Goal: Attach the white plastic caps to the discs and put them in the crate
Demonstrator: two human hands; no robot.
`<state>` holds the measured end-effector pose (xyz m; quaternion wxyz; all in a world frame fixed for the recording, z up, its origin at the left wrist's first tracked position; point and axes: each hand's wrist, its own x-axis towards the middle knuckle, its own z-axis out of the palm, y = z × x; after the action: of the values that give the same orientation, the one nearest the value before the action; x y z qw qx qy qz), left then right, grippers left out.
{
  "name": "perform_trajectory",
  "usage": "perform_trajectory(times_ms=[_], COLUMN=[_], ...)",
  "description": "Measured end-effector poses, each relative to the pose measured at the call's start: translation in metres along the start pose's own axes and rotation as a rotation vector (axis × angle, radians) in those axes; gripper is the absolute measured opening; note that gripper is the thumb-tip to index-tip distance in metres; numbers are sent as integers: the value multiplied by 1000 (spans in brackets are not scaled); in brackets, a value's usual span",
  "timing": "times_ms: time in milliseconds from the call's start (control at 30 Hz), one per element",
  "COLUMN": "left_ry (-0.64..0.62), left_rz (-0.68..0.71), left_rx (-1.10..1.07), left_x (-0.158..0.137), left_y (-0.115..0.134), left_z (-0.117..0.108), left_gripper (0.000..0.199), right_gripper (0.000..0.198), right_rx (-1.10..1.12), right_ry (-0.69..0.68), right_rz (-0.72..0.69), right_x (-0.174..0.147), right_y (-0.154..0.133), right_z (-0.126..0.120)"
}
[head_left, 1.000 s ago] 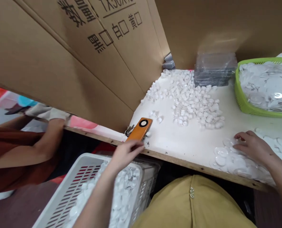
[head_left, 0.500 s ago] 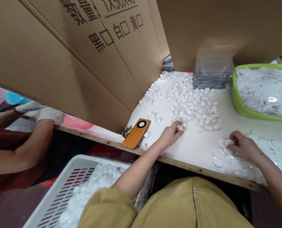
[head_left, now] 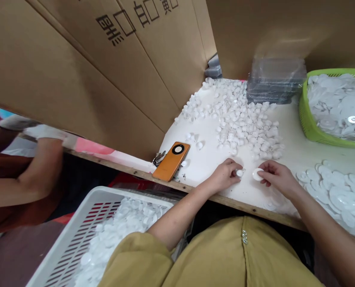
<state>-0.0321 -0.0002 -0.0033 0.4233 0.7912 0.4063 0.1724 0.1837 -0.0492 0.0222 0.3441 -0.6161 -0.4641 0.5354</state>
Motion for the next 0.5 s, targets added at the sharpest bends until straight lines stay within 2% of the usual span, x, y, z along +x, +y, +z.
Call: perform_trajectory(times_ms=[133, 233, 400, 500], left_ry=[34, 22, -11, -113], left_rz=[-15, 2, 33, 34], left_rx=[86, 131, 146, 58], left_x=[4, 7, 6, 7], left_y=[1, 2, 4, 5], left_z=[4, 5, -2, -13], left_gripper=[20, 20, 19, 21], right_gripper=[30, 26, 22, 22], right_rx=[37, -70, -205, -192], right_ry=[-78, -105, -128, -145], right_rz=[70, 131, 197, 245], right_x=[15, 25, 33, 35], right_y=[-3, -4, -4, -8], right_z=[26, 38, 42, 42])
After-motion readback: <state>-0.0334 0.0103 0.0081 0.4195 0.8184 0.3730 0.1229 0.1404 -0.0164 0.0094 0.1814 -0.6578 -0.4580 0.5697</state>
